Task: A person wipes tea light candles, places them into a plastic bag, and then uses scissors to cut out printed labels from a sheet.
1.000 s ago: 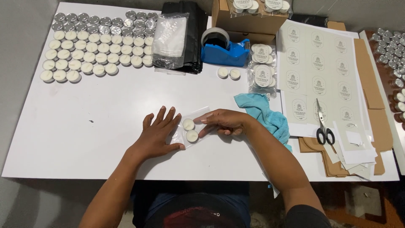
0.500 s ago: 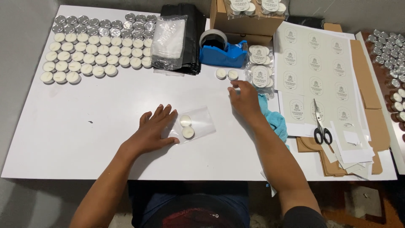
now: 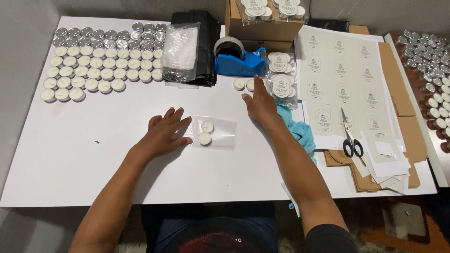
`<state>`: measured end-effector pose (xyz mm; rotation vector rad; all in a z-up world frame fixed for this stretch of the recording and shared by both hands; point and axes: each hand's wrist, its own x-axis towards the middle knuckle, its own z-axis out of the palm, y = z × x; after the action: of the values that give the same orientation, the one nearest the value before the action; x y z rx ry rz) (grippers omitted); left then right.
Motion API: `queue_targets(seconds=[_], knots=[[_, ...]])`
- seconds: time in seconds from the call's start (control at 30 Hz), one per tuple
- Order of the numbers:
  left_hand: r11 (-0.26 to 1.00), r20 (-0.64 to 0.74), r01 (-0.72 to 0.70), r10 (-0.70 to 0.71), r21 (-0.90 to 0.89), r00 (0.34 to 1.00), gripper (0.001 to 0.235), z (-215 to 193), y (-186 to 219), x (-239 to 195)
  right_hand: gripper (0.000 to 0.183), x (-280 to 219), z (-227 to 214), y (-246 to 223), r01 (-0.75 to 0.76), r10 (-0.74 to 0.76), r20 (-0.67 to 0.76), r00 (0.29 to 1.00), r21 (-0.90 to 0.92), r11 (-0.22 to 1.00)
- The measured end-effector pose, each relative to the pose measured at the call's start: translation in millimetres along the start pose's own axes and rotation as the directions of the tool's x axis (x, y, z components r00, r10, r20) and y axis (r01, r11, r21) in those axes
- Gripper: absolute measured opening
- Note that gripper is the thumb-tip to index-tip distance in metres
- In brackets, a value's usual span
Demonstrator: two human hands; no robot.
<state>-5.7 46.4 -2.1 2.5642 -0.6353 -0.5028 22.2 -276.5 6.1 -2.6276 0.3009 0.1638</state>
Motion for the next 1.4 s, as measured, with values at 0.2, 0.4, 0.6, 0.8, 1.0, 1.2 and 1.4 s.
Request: queue_targets(seconds=[0.2, 0.4, 0.6, 0.8, 1.0, 1.2, 1.4], knots=[[0.999, -0.106, -0.028, 0.033, 0.044, 0.994, 0.066, 13, -11, 3, 0.069, 19, 10, 11, -0.052, 0.052, -0.012, 0.999, 0.038, 0.998], [0.993, -0.136, -0.035, 0.050, 0.110, 0.989, 0.064, 16, -10, 0, 0.058, 28, 19, 17, 0.020, -0.021, -0.075, 0.997, -0.018, 1.000], [0.991, -0.167, -0.049, 0.069, 0.121, 0.984, 0.063, 21, -16, 1, 0.048, 42, 39, 36, 0.098, -0.115, -0.167, 0.979, -0.107, 0.989], [0.993, -0.169, -0.050, 0.068, 0.109, 0.983, 0.063, 19, -18, 1, 0.045, 8, 16, 29, 0.197, -0.197, -0.056, 0.979, -0.008, 0.980], [0.994, -0.172, -0.071, 0.084, 0.079, 0.982, 0.064, 19, -22, 2, 0.053, -65, -12, 2, 0.167, -0.190, 0.118, 0.975, 0.185, 0.969], [0.995, -0.151, -0.066, 0.076, 0.071, 0.986, 0.065, 17, -22, 0, 0.048, -90, -7, -2, 0.113, -0.177, 0.218, 0.960, 0.279, 0.954], [0.995, -0.166, -0.071, 0.081, 0.067, 0.983, 0.065, 18, -18, 0, 0.056, -89, 2, 1, 0.101, -0.197, 0.246, 0.949, 0.353, 0.930]])
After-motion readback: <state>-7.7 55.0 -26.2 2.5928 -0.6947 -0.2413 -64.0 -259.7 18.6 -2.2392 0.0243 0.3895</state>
